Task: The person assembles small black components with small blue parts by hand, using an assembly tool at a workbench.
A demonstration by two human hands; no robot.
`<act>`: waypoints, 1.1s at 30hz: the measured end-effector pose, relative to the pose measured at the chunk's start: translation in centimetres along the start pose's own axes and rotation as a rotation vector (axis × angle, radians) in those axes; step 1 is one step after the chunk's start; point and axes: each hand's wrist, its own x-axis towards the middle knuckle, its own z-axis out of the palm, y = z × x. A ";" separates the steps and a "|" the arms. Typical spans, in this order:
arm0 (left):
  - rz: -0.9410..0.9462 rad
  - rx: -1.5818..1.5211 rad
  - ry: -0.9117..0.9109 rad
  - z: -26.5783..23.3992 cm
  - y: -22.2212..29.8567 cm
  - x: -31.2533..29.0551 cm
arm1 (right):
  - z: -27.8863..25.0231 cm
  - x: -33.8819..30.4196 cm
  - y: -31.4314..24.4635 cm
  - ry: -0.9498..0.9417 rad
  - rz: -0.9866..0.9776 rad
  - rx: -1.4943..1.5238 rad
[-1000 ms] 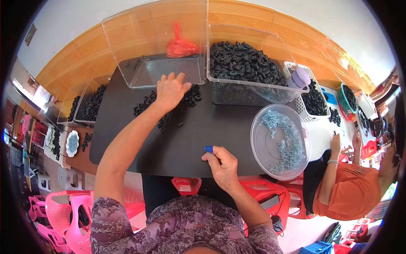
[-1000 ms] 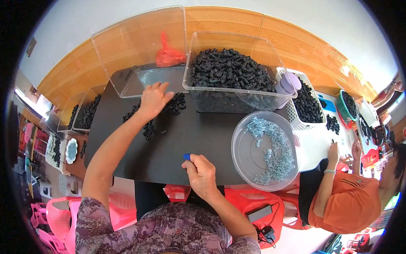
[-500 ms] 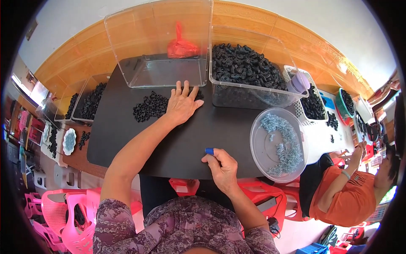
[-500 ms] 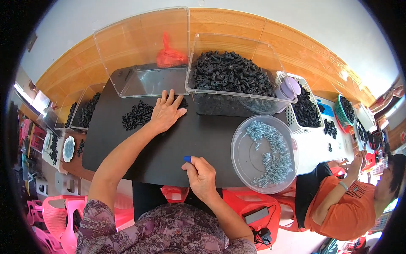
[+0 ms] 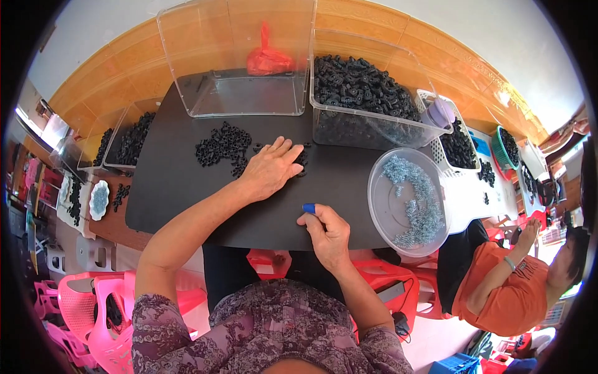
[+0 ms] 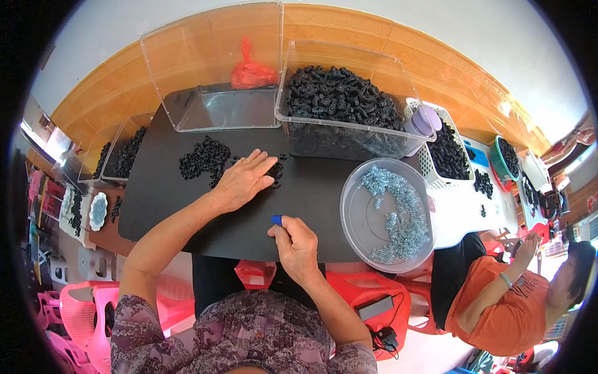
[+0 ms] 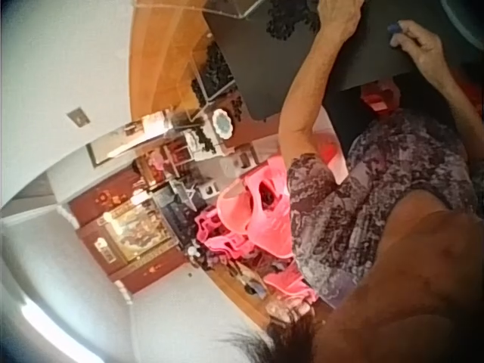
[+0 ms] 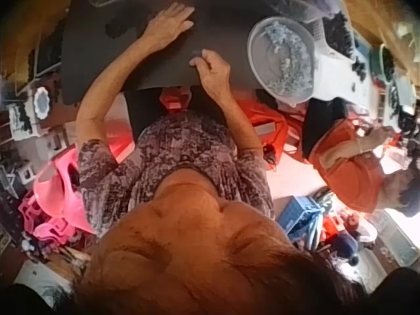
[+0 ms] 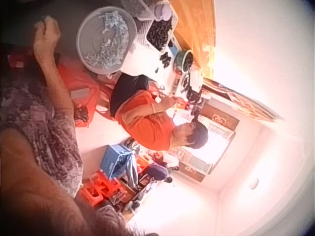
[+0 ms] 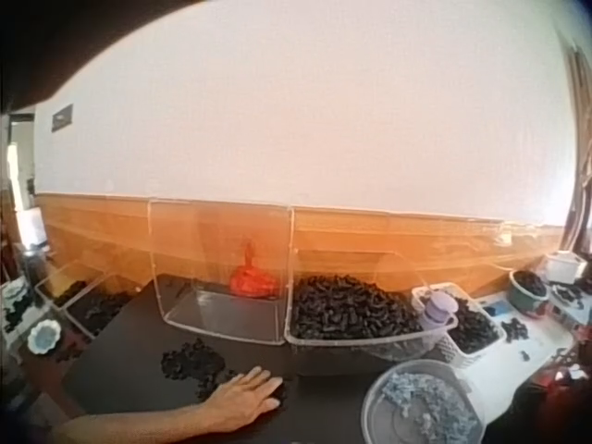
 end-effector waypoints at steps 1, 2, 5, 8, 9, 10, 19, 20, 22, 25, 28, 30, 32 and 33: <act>-0.024 -0.152 0.000 -0.4 0.2 -0.3 | 0.0 0.0 0.2 0.004 -0.010 0.000; -0.035 -0.241 0.071 -0.9 0.1 -0.5 | 0.0 0.0 0.3 0.004 -0.004 -0.002; -0.133 -0.265 0.293 -3.4 0.2 -1.5 | 0.0 -0.1 0.6 0.010 -0.018 0.005; -0.253 -0.363 0.522 -3.9 -0.7 -3.2 | 0.1 -0.2 0.6 0.026 -0.006 0.044; -0.258 -0.364 0.520 -3.9 -0.8 -3.8 | 0.1 -0.3 0.8 0.043 -0.016 0.062; -0.259 -0.322 0.509 -4.1 -0.6 -4.6 | 0.0 -0.3 0.9 0.061 -0.026 0.080; -0.126 -0.059 0.500 -3.1 1.1 -7.5 | -0.1 -0.1 0.5 0.029 0.069 0.104; -0.130 -0.059 0.501 -2.9 1.2 -7.4 | -0.1 -0.1 0.6 0.025 0.070 0.103; -0.081 -0.009 0.494 -2.5 1.3 -7.1 | 0.0 -0.2 0.7 0.015 0.042 0.048; -0.045 0.048 0.488 -1.6 0.8 -6.6 | 0.0 -0.1 0.4 0.005 0.050 0.023; 0.003 0.119 0.477 -1.2 0.4 -6.5 | 0.1 -0.2 0.4 0.003 0.051 0.028; 0.032 0.156 0.481 -1.3 0.2 -6.4 | 0.0 -0.2 0.5 0.001 0.047 0.020; 0.019 0.161 0.471 -1.4 -0.1 -6.4 | -0.1 -0.1 0.5 0.000 0.045 0.013; 0.022 0.158 0.468 -1.5 -0.3 -6.5 | -0.1 -0.1 0.4 -0.006 0.043 0.007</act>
